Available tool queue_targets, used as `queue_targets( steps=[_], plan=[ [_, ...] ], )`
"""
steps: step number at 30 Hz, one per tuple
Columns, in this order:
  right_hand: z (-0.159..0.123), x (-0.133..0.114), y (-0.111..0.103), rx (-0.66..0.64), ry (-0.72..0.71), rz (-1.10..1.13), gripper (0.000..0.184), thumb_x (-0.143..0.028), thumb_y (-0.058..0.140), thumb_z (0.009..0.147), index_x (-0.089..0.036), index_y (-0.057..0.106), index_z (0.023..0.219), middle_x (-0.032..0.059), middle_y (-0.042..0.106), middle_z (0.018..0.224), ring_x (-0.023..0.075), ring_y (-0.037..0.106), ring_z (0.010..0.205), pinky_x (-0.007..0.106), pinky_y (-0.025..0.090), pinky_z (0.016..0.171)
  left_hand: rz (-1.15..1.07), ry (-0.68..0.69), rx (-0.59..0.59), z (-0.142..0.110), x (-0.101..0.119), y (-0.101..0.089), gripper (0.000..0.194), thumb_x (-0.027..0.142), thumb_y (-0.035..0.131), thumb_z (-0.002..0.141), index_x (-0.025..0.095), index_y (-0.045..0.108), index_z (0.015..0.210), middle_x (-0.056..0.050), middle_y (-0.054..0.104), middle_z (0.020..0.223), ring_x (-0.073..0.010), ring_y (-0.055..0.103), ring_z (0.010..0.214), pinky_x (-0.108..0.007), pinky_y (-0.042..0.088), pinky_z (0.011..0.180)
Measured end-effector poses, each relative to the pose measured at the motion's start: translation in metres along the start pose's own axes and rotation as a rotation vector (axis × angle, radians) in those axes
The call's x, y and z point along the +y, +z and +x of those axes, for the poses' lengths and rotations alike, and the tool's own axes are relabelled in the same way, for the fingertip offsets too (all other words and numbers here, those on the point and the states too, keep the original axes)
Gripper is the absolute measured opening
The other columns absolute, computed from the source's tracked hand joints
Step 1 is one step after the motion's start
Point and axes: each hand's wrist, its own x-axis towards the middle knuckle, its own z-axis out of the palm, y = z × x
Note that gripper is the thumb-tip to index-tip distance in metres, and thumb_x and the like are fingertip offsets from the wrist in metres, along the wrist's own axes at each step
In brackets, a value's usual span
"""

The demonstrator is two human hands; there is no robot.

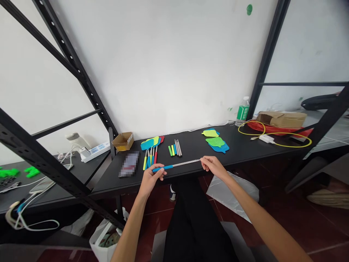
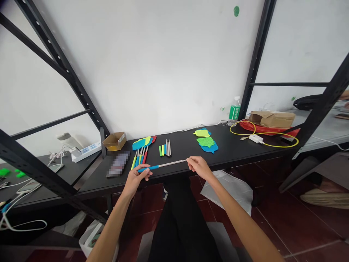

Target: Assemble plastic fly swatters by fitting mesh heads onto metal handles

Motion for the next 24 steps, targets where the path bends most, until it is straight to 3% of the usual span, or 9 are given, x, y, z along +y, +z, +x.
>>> queue_targets(
  steps=[13, 18, 24],
  plan=[
    [-0.0002, 0.0004, 0.0000, -0.026, -0.022, 0.013, 0.056, -0.061, 0.050, 0.093, -0.020, 0.056, 0.056, 0.0020, 0.056, 0.051, 0.0144, 0.051, 0.051, 0.029, 0.040, 0.055, -0.004, -0.020, -0.002, -0.0025, 0.0038, -0.0008, 0.037, 0.042, 0.077, 0.081, 0.015, 0.071, 0.105, -0.006, 0.074, 0.078, -0.0133, 0.058, 0.060, -0.028, 0.051, 0.066],
    [0.0010, -0.0014, 0.0001, -0.012, -0.005, 0.029, 0.043, -0.058, 0.054, 0.091, -0.019, 0.069, 0.084, 0.0027, 0.063, 0.065, 0.0134, 0.049, 0.053, 0.027, 0.041, 0.052, -0.054, -0.020, 0.017, -0.0023, 0.0047, -0.0002, 0.036, 0.042, 0.076, 0.082, 0.013, 0.072, 0.102, -0.007, 0.073, 0.076, -0.0129, 0.057, 0.057, -0.028, 0.052, 0.064],
    [-0.0005, -0.0030, -0.0010, -0.018, 0.019, 0.071, 0.036, -0.051, 0.063, 0.086, -0.020, 0.065, 0.103, 0.0026, 0.068, 0.076, 0.0118, 0.047, 0.055, 0.026, 0.042, 0.053, -0.095, -0.015, 0.036, -0.0004, -0.0009, -0.0028, 0.034, 0.042, 0.076, 0.083, 0.014, 0.073, 0.101, -0.007, 0.073, 0.075, -0.0123, 0.057, 0.058, -0.026, 0.051, 0.061]
  ],
)
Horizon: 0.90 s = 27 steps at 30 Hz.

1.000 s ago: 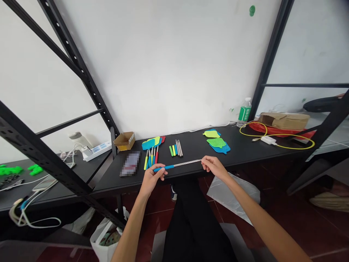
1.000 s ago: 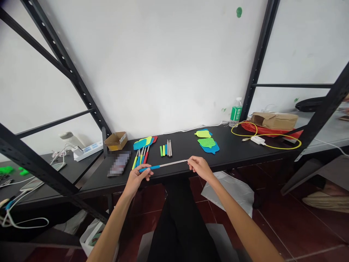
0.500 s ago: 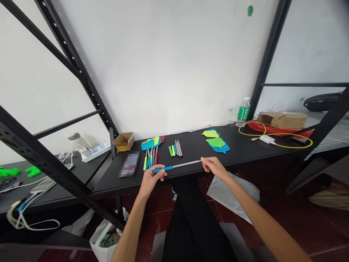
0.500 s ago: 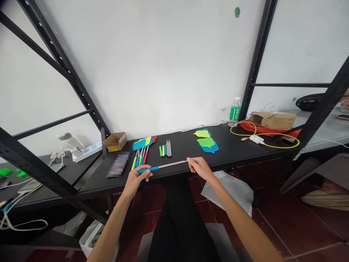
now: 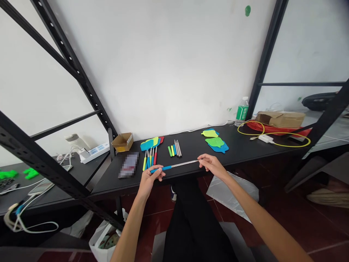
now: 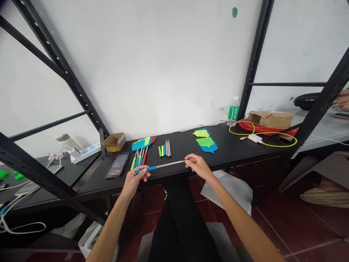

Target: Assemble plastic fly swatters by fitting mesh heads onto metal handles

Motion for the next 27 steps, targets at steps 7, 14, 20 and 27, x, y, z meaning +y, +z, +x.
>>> queue_targets(
  steps=[7, 14, 20, 27],
  plan=[
    [0.001, 0.006, -0.002, -0.004, -0.007, -0.006, 0.032, -0.046, 0.064, 0.086, -0.019, 0.061, 0.103, 0.0032, 0.069, 0.078, 0.0128, 0.053, 0.059, 0.026, 0.044, 0.054, -0.025, -0.006, 0.001, 0.000, 0.000, 0.000, 0.033, 0.042, 0.076, 0.083, 0.014, 0.073, 0.099, -0.006, 0.073, 0.074, -0.0127, 0.057, 0.057, -0.026, 0.051, 0.061],
    [0.003, 0.011, -0.001, -0.006, -0.015, -0.018, 0.029, -0.043, 0.064, 0.085, -0.018, 0.063, 0.101, 0.0070, 0.071, 0.085, 0.0182, 0.063, 0.076, 0.025, 0.045, 0.055, -0.032, -0.013, 0.005, 0.000, 0.000, -0.001, 0.034, 0.042, 0.076, 0.082, 0.014, 0.072, 0.101, -0.006, 0.073, 0.074, -0.0133, 0.058, 0.058, -0.027, 0.051, 0.061],
    [0.003, 0.012, -0.002, -0.008, -0.006, -0.041, 0.032, -0.047, 0.063, 0.085, -0.018, 0.065, 0.099, 0.0080, 0.072, 0.085, 0.0182, 0.062, 0.073, 0.026, 0.046, 0.055, -0.038, -0.010, 0.004, -0.001, 0.001, 0.000, 0.033, 0.042, 0.076, 0.083, 0.014, 0.072, 0.099, -0.006, 0.072, 0.073, -0.0135, 0.058, 0.057, -0.027, 0.050, 0.061],
    [0.001, 0.006, 0.000, -0.005, -0.036, -0.089, 0.036, -0.053, 0.059, 0.088, -0.018, 0.067, 0.087, 0.0060, 0.071, 0.079, 0.0151, 0.056, 0.063, 0.027, 0.046, 0.056, -0.040, -0.006, 0.010, 0.000, 0.001, -0.001, 0.035, 0.043, 0.076, 0.082, 0.013, 0.072, 0.098, -0.006, 0.071, 0.072, -0.0130, 0.058, 0.055, -0.027, 0.049, 0.059]
  ],
)
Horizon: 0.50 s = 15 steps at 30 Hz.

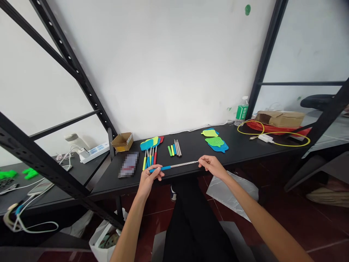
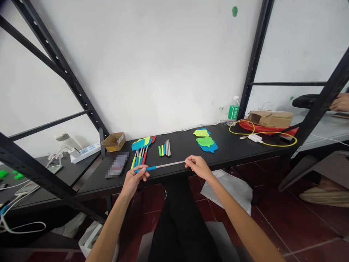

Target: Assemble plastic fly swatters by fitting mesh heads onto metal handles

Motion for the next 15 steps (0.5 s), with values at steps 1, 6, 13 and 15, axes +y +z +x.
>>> queue_targets(
  steps=[1, 6, 13, 15],
  plan=[
    [-0.0004, -0.0007, 0.0000, 0.000, -0.003, -0.008, 0.036, -0.054, 0.058, 0.089, -0.018, 0.067, 0.085, 0.0056, 0.071, 0.079, 0.0146, 0.055, 0.062, 0.027, 0.046, 0.056, 0.000, -0.001, -0.004, 0.0001, 0.0000, -0.0001, 0.034, 0.043, 0.076, 0.082, 0.013, 0.072, 0.098, -0.006, 0.071, 0.071, -0.0130, 0.058, 0.056, -0.027, 0.049, 0.059],
    [-0.0009, -0.0006, -0.0006, -0.002, -0.007, -0.031, 0.044, -0.058, 0.053, 0.092, -0.019, 0.065, 0.077, 0.0047, 0.069, 0.072, 0.0142, 0.053, 0.057, 0.028, 0.045, 0.057, 0.010, -0.004, -0.013, -0.0006, 0.0012, 0.0008, 0.034, 0.042, 0.075, 0.083, 0.013, 0.071, 0.099, -0.006, 0.071, 0.072, -0.0130, 0.058, 0.056, -0.026, 0.049, 0.060],
    [0.0001, 0.0011, 0.0013, 0.005, -0.001, -0.048, 0.050, -0.063, 0.051, 0.092, -0.020, 0.064, 0.070, 0.0038, 0.065, 0.062, 0.0160, 0.054, 0.056, 0.028, 0.044, 0.057, 0.013, -0.002, -0.011, -0.0010, 0.0016, 0.0002, 0.034, 0.043, 0.075, 0.083, 0.014, 0.071, 0.100, -0.005, 0.071, 0.072, -0.0126, 0.058, 0.056, -0.026, 0.049, 0.059],
    [-0.0002, 0.0012, 0.0012, 0.009, -0.004, -0.064, 0.051, -0.064, 0.050, 0.092, -0.021, 0.064, 0.068, 0.0036, 0.065, 0.060, 0.0163, 0.054, 0.056, 0.028, 0.044, 0.057, 0.017, -0.002, -0.009, -0.0011, 0.0022, 0.0008, 0.034, 0.043, 0.076, 0.082, 0.014, 0.071, 0.099, -0.005, 0.071, 0.072, -0.0126, 0.058, 0.055, -0.026, 0.048, 0.059]
  ],
)
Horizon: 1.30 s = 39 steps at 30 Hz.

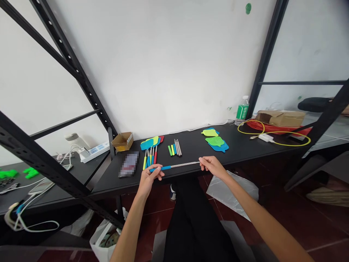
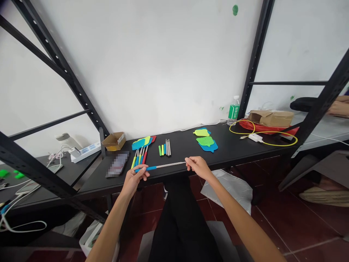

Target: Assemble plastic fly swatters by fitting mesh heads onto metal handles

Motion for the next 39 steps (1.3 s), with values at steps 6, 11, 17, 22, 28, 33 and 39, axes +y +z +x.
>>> queue_targets(
  steps=[6, 11, 17, 22, 28, 33, 39],
  plan=[
    [-0.0003, 0.0005, -0.0001, 0.007, 0.008, -0.016, 0.056, -0.065, 0.048, 0.092, -0.021, 0.060, 0.061, 0.0029, 0.061, 0.054, 0.0160, 0.054, 0.052, 0.028, 0.042, 0.056, 0.019, 0.000, 0.004, -0.0013, 0.0038, 0.0029, 0.036, 0.045, 0.076, 0.081, 0.014, 0.071, 0.098, -0.006, 0.071, 0.071, -0.0133, 0.058, 0.054, -0.027, 0.049, 0.059],
    [-0.0013, -0.0053, 0.0011, 0.012, 0.020, 0.015, 0.050, -0.063, 0.049, 0.092, -0.019, 0.069, 0.077, 0.0053, 0.069, 0.068, 0.0153, 0.053, 0.055, 0.028, 0.044, 0.055, -0.008, -0.007, 0.009, -0.0011, 0.0032, 0.0018, 0.037, 0.045, 0.076, 0.081, 0.013, 0.070, 0.099, -0.006, 0.072, 0.073, -0.0130, 0.058, 0.055, -0.027, 0.050, 0.059],
    [-0.0012, -0.0032, -0.0001, 0.008, 0.008, -0.002, 0.042, -0.051, 0.063, 0.085, -0.022, 0.065, 0.116, 0.0047, 0.075, 0.082, 0.0177, 0.060, 0.065, 0.027, 0.044, 0.055, -0.008, -0.001, 0.022, -0.0006, 0.0021, 0.0025, 0.038, 0.046, 0.076, 0.081, 0.013, 0.070, 0.099, -0.006, 0.072, 0.073, -0.0136, 0.058, 0.055, -0.028, 0.049, 0.059],
    [0.0014, 0.0020, 0.0005, 0.008, 0.003, -0.023, 0.032, -0.042, 0.064, 0.083, -0.022, 0.064, 0.107, 0.0036, 0.075, 0.084, 0.0168, 0.061, 0.065, 0.027, 0.045, 0.056, -0.027, -0.006, 0.027, -0.0008, 0.0024, 0.0027, 0.037, 0.046, 0.076, 0.081, 0.013, 0.070, 0.098, -0.006, 0.072, 0.072, -0.0129, 0.058, 0.054, -0.027, 0.050, 0.059],
    [0.0001, 0.0013, 0.0013, 0.011, 0.011, 0.006, 0.025, -0.041, 0.062, 0.085, -0.021, 0.064, 0.100, 0.0048, 0.074, 0.086, 0.0173, 0.063, 0.069, 0.025, 0.043, 0.055, -0.045, -0.011, 0.021, 0.0000, 0.0011, 0.0014, 0.037, 0.044, 0.077, 0.081, 0.013, 0.069, 0.099, -0.006, 0.072, 0.073, -0.0122, 0.058, 0.055, -0.026, 0.049, 0.058],
    [0.0000, 0.0009, 0.0009, -0.012, 0.028, 0.035, 0.025, -0.043, 0.062, 0.085, -0.020, 0.065, 0.097, 0.0065, 0.074, 0.085, 0.0197, 0.066, 0.075, 0.025, 0.044, 0.054, -0.048, -0.012, 0.023, -0.0007, 0.0018, 0.0021, 0.038, 0.044, 0.077, 0.081, 0.012, 0.069, 0.098, -0.006, 0.072, 0.071, -0.0121, 0.057, 0.054, -0.026, 0.049, 0.058],
    [-0.0016, -0.0018, 0.0014, -0.010, 0.017, 0.011, 0.028, -0.046, 0.062, 0.087, -0.019, 0.069, 0.092, 0.0069, 0.074, 0.082, 0.0199, 0.065, 0.074, 0.026, 0.043, 0.055, -0.054, -0.024, 0.020, -0.0005, 0.0019, 0.0008, 0.038, 0.044, 0.077, 0.081, 0.012, 0.069, 0.099, -0.006, 0.072, 0.071, -0.0118, 0.057, 0.054, -0.025, 0.048, 0.057]
  ],
)
